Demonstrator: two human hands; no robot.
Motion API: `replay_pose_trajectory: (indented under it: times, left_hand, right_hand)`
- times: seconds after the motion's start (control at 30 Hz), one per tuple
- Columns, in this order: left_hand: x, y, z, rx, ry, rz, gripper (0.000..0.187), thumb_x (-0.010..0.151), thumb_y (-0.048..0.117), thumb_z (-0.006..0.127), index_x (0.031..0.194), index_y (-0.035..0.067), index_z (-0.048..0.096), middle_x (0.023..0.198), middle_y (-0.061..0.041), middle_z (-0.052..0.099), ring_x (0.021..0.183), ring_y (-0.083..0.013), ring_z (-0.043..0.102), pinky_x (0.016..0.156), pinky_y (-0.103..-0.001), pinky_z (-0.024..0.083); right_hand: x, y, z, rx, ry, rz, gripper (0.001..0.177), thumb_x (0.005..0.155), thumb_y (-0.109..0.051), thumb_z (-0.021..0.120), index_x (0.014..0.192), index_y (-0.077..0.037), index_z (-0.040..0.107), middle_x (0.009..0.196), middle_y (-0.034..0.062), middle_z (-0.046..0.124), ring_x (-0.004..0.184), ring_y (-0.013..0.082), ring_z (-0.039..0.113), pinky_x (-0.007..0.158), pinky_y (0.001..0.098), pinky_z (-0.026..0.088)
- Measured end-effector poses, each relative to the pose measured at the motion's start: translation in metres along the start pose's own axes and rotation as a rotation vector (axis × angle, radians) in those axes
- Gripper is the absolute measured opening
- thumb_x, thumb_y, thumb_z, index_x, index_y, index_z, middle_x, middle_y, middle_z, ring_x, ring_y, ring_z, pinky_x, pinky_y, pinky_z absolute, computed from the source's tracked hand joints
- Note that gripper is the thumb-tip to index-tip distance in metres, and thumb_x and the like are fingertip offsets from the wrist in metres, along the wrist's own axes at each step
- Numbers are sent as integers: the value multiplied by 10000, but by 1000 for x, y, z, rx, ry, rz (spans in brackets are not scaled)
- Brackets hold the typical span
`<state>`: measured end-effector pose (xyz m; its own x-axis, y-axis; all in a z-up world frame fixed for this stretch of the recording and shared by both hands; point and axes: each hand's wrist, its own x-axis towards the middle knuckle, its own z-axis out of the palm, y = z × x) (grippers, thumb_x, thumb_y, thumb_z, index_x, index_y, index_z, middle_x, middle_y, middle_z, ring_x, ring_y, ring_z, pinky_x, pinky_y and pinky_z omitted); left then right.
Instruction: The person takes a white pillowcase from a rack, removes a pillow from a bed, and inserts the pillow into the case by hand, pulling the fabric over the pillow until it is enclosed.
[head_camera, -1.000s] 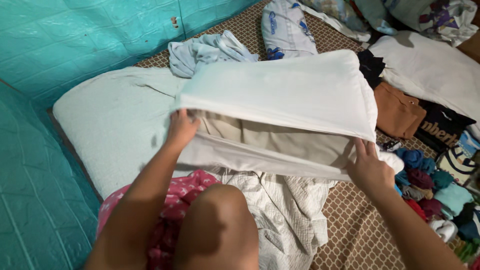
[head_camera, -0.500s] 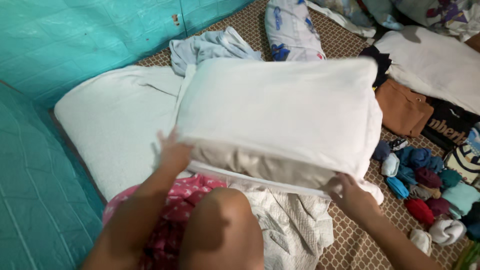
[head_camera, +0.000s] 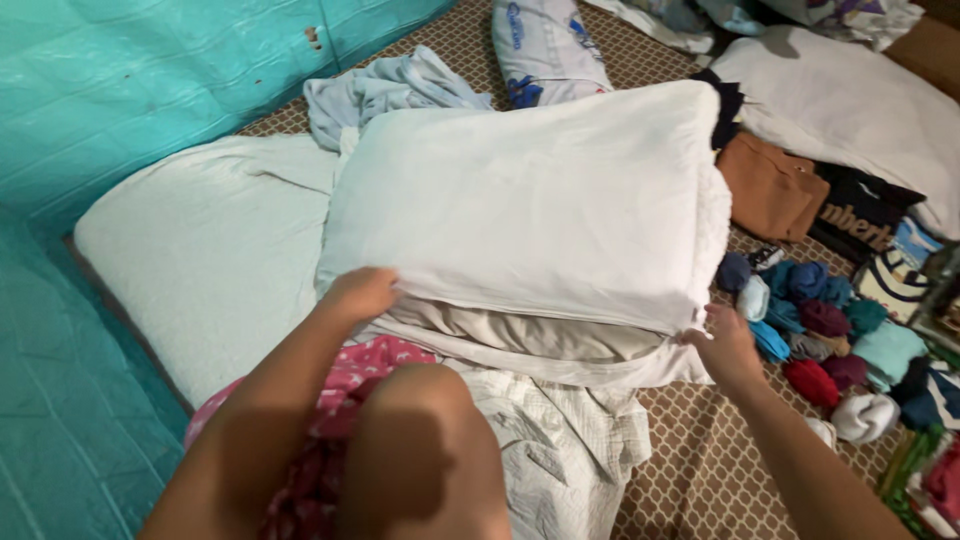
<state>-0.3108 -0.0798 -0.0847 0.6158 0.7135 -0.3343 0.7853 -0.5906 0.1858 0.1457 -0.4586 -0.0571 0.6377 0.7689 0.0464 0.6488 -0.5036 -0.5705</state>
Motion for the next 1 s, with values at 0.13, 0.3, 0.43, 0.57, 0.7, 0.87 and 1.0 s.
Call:
replay_pose_trajectory:
  times: [0.13,0.3,0.43,0.57,0.7,0.87,1.0]
  left_hand:
    - [12,76,-42,-27,111,195,352,906,384,622,1149,139,691,1131,-134,726,1080,-348,684,892,-497,545]
    - [16,128,-60,-51,91,254,401,900,357,636,1252,166,655,1253,-103,676,1149,-325,648,921,-478,536]
    - [23,153,-67,1,71,283,441,922,319,639,1331,161,596,1395,-81,601,1258,-310,595,991,-471,519]
    - [43,152,-60,15,117,284,543,906,297,670,1405,148,518,1537,-108,459,1404,-299,461,1056,-470,477]
    - [61,133,-34,-70,125,254,686,887,287,690,1498,153,407,1619,-135,303,1476,-296,316,1094,-473,417]
    - [57,108,-16,-73,150,259,731,882,271,704,1524,134,384,1653,-149,277,1496,-333,328,1117,-481,425]
    - [45,81,-18,-54,178,209,754,899,290,698,1548,144,343,1680,-129,238,1514,-325,309,1107,-517,414]
  right_hand:
    - [-3,-9,6,485,-306,475,484,957,-263,639,1369,-34,530,1127,257,741,1020,371,732,1027,553,493]
    - [-4,-4,18,408,-298,509,425,1000,-276,603,1290,34,580,1099,229,732,943,357,747,868,469,625]
    - [9,1,12,487,-176,459,368,986,-223,640,1211,68,642,1018,179,719,848,299,695,812,427,589]
    - [13,-3,11,459,-139,431,352,967,-187,669,1193,82,655,1080,250,706,829,301,686,789,420,594]
    - [7,-28,14,31,-101,339,503,959,-262,664,1371,-19,512,1449,228,447,1190,365,543,974,511,519]
    - [18,-67,27,-271,-1,-151,663,883,-323,668,1482,-139,450,1605,193,309,1480,400,272,1187,607,244]
    - [32,-105,59,-425,23,-401,679,888,-428,656,1487,-173,460,1618,189,298,1518,407,234,1176,683,207]
